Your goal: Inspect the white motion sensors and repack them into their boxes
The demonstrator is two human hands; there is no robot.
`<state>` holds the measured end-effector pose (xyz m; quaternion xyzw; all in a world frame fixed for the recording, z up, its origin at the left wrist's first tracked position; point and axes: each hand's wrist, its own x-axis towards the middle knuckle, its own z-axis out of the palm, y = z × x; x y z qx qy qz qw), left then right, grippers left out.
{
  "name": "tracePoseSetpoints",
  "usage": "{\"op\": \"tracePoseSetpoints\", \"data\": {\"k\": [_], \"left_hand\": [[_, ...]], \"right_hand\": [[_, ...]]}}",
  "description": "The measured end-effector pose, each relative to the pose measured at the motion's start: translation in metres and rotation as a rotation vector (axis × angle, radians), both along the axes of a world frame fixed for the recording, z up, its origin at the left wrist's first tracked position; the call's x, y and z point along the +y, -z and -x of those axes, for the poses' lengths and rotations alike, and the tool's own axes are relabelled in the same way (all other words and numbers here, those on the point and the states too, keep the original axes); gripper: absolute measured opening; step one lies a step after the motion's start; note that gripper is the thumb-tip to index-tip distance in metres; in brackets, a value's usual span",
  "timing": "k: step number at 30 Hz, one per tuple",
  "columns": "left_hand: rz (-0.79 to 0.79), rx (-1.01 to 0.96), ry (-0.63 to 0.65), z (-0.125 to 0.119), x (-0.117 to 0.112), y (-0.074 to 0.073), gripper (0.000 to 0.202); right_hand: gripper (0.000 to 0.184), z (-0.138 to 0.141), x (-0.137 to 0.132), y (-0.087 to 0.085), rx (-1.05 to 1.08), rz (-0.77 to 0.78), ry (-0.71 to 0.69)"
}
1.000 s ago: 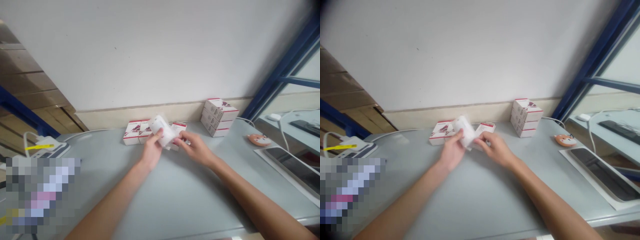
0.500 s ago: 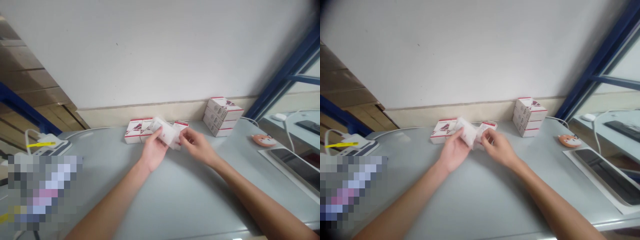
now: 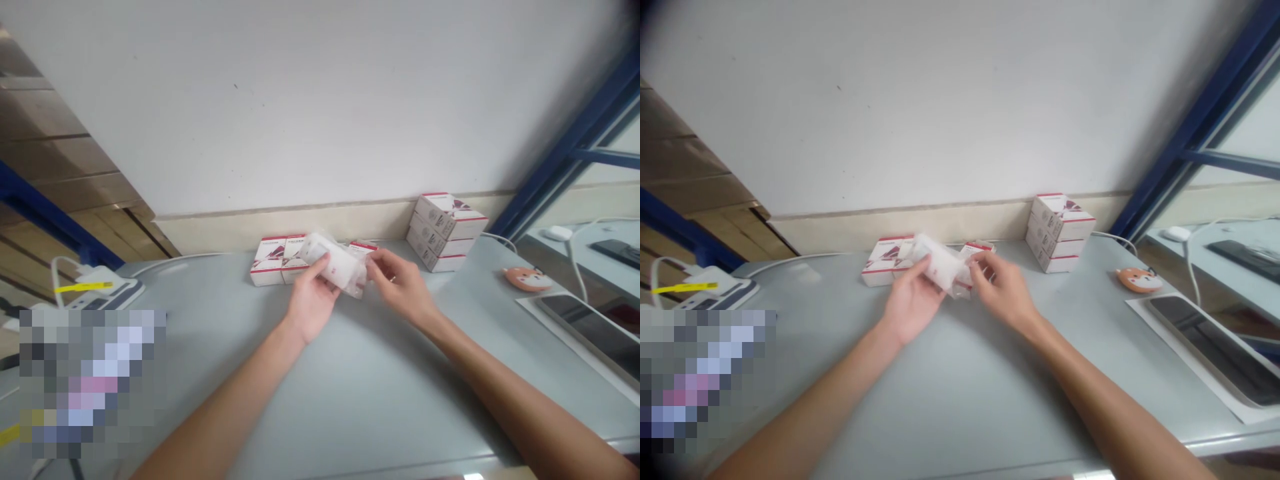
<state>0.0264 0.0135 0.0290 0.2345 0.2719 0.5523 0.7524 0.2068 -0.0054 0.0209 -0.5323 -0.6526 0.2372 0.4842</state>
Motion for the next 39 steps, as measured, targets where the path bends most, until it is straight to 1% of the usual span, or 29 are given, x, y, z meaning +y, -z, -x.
{"op": "tracePoseSetpoints", "data": {"k": [2, 4, 6, 9, 12, 14, 16, 18, 20, 22, 24, 26, 29, 33, 37, 39], "left_hand": [[-0.001, 0.011, 0.01, 0.0002, -0.0007, -0.0014, 0.025], [0.008, 0.005, 0.024, 0.0, -0.0012, -0.0025, 0.026], [0.029, -0.015, 0.019, -0.0004, -0.0011, -0.003, 0.026], [0.052, -0.042, -0.018, -0.0009, -0.0004, -0.0029, 0.03], [0.07, -0.038, -0.033, -0.0012, -0.0004, -0.0034, 0.03], [0.079, -0.036, -0.027, -0.0013, -0.0011, -0.0043, 0.028], [0.074, -0.04, -0.017, -0.0012, -0.0017, -0.0053, 0.025], [0.059, -0.045, -0.016, -0.0009, -0.002, -0.0058, 0.024], [0.035, -0.047, -0.017, -0.0005, -0.0019, -0.0058, 0.025], [0.011, -0.04, -0.016, -0.0004, -0.0016, -0.0055, 0.029], [-0.01, -0.027, -0.01, -0.0006, -0.0017, -0.0055, 0.032], [-0.026, -0.02, 0.0, -0.001, -0.0023, -0.006, 0.033], [-0.046, -0.026, 0.015, -0.0015, -0.0036, -0.0073, 0.034], [-0.056, -0.027, 0.034, -0.0004, -0.0042, -0.0075, 0.034], [-0.038, -0.031, 0.045, 0.0004, -0.0031, -0.0058, 0.031], [-0.057, -0.035, 0.044, -0.0005, -0.0029, -0.0058, 0.033]], "right_hand": [[0.024, -0.0002, -0.0001, -0.001, 0.087, 0.008, 0.032], [0.024, 0.0004, -0.0011, -0.002, 0.154, 0.002, 0.027], [0.025, 0.0011, -0.0019, -0.0014, 0.182, -0.02, -0.027], [0.027, 0.0018, -0.0011, 0.0029, 0.17, -0.038, -0.112], [0.021, 0.0025, 0.0013, 0.0073, 0.181, -0.035, -0.142], [0.018, 0.0031, 0.0025, 0.0078, 0.229, -0.036, -0.158], [0.019, 0.0028, 0.0032, 0.0064, 0.299, -0.02, -0.17], [0.024, 0.0011, 0.0034, 0.0046, 0.382, 0.047, -0.215], [0.036, -0.0015, 0.0031, 0.0039, 0.45, 0.118, -0.291], [0.049, -0.0034, 0.0019, 0.0041, 0.448, 0.163, -0.346], [0.055, -0.0032, 0.0001, 0.0043, 0.376, 0.192, -0.333], [0.058, -0.001, -0.0019, 0.0037, 0.305, 0.222, -0.281], [0.054, 0.002, -0.0032, 0.0027, 0.254, 0.237, -0.249], [0.044, 0.0015, -0.002, 0.0049, 0.241, 0.214, -0.281], [0.036, 0.003, -0.001, 0.0058, 0.317, 0.165, -0.325], [0.031, 0.0055, -0.0011, 0.0044, 0.38, 0.123, -0.343]]}}
